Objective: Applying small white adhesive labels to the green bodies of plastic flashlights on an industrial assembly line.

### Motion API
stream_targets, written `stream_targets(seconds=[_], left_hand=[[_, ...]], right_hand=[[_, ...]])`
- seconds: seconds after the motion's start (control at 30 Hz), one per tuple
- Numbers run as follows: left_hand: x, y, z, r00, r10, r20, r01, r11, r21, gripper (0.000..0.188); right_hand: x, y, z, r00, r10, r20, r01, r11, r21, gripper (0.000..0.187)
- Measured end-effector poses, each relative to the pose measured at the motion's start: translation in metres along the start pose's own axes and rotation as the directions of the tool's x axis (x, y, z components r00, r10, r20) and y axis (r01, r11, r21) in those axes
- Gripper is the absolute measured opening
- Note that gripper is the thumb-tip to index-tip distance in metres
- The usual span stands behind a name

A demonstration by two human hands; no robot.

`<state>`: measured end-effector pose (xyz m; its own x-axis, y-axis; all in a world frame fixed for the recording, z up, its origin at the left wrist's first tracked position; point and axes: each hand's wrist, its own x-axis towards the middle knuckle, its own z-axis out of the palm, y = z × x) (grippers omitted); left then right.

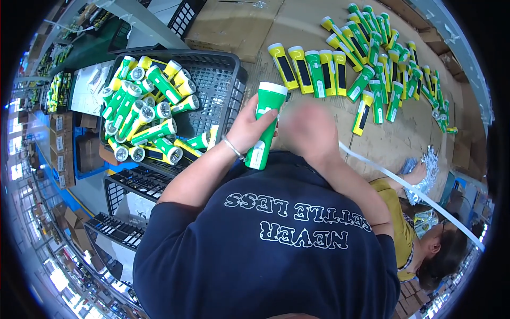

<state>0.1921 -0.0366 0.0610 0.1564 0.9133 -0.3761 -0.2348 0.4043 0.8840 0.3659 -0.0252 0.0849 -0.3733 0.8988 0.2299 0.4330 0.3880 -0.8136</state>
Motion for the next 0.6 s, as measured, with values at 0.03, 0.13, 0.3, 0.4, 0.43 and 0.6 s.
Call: stream_targets(seconds=[0.03,0.13,0.3,0.4,0.43,0.6], left_hand=[[0.007,-0.010,0.002,1.000,0.026,0.003,-0.026,0.999,0.021,0.034],[0.049,-0.047,-0.016,0.983,-0.028,-0.183,0.017,0.998,-0.065,0.023],[0.133,-0.082,-0.039,0.948,-0.269,-0.171,0.223,0.943,-0.248,0.027],[0.226,-0.122,-0.038,0.899,-0.186,-0.397,0.180,0.982,-0.053,0.039],[0.227,-0.102,-0.006,0.931,-0.151,-0.332,0.112,0.985,-0.134,0.049],[0.242,-0.072,0.015,0.931,0.113,-0.348,-0.028,0.970,0.240,0.069]], right_hand=[[-0.002,-0.001,0.000,1.000,0.002,-0.004,-0.002,1.000,-0.001,0.009],[-0.010,-0.013,-0.010,0.968,-0.248,-0.039,0.232,0.945,-0.232,0.008],[-0.026,0.001,-0.024,0.992,-0.088,-0.087,0.070,0.979,-0.193,0.007],[-0.036,0.001,-0.026,0.998,0.001,-0.056,-0.008,0.992,-0.123,0.008],[-0.041,0.003,-0.026,0.993,0.027,-0.116,-0.043,0.990,-0.134,0.008],[-0.047,0.006,-0.031,0.981,0.129,-0.142,-0.144,0.984,-0.105,0.009]])
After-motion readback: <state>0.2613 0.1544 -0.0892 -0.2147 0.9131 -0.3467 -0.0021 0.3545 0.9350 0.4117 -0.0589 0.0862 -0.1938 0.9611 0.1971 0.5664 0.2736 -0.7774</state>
